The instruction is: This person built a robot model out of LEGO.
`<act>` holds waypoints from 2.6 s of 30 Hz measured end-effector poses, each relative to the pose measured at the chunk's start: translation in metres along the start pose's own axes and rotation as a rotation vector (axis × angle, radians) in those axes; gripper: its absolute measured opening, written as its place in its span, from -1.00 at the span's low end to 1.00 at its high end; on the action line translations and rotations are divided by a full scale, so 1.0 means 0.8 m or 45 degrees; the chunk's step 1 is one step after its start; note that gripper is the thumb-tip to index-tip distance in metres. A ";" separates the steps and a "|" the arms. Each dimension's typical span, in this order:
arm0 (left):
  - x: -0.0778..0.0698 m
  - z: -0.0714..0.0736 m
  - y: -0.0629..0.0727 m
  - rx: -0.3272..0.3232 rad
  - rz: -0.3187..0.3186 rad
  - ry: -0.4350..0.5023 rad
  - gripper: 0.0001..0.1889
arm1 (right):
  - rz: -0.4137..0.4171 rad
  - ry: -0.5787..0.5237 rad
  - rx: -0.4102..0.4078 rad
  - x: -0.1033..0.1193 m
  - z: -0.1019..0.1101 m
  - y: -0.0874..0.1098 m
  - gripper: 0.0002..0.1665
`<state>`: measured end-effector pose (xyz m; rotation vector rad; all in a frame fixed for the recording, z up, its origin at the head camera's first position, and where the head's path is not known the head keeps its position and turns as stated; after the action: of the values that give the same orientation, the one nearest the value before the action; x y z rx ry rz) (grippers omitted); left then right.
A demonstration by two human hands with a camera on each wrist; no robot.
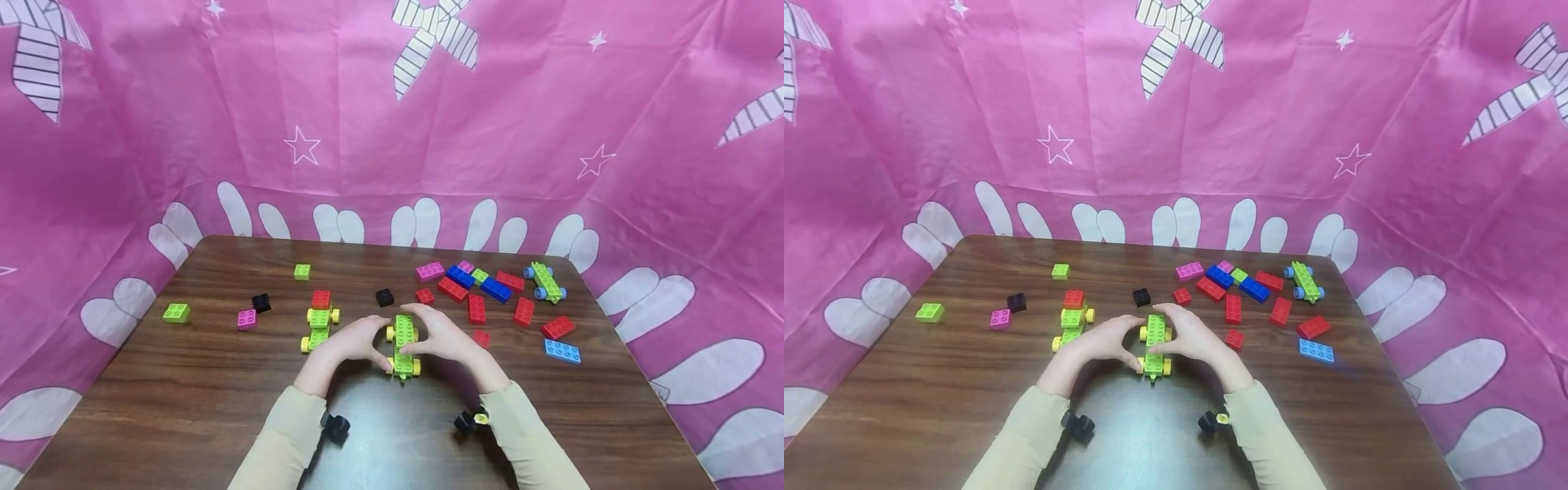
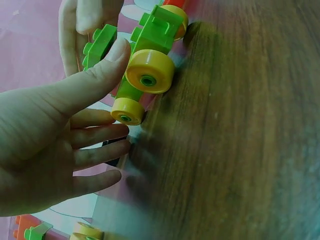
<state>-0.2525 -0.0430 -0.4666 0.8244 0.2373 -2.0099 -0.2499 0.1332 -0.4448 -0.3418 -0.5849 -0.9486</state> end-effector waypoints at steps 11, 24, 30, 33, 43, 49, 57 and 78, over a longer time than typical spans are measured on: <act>-0.001 0.009 0.007 -0.018 0.001 0.038 0.03 | 0.019 -0.016 -0.105 -0.029 0.028 -0.003 -0.14; -0.003 0.018 0.005 -0.122 -0.104 0.149 -0.05 | 0.029 0.014 -0.162 -0.073 0.056 -0.023 -0.24; -0.006 0.017 0.004 -0.125 -0.148 0.226 -0.09 | -0.012 0.010 -0.131 -0.086 0.055 -0.039 -0.23; -0.007 0.016 0.003 -0.124 -0.158 0.226 -0.11 | -0.049 0.026 -0.110 -0.091 0.053 -0.046 -0.22; -0.008 0.013 0.001 -0.125 -0.159 0.161 -0.18 | -0.082 0.058 -0.037 -0.102 0.045 -0.064 -0.26; -0.008 0.010 0.000 -0.133 -0.135 0.152 -0.19 | -0.109 0.107 0.037 -0.105 0.037 -0.074 -0.27; -0.009 0.008 -0.002 -0.141 -0.137 0.132 -0.20 | -0.147 0.194 0.077 -0.107 0.030 -0.084 -0.32; -0.006 0.004 -0.006 -0.149 -0.125 0.134 -0.20 | -0.196 0.267 0.051 -0.114 0.021 -0.094 -0.45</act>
<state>-0.2562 -0.0385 -0.4616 0.8592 0.4589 -2.0249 -0.3587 0.1611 -0.4848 -0.1599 -0.4422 -1.1042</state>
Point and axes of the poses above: each hand's wrist, its own y-axis away from the middle knuckle, its own z-axis out of the back of the hand, x = y × z, the point moved 4 cm from there along -y, towards the middle knuckle, and after that the axes turned 3 degrees about y, right-handed, at the moved point
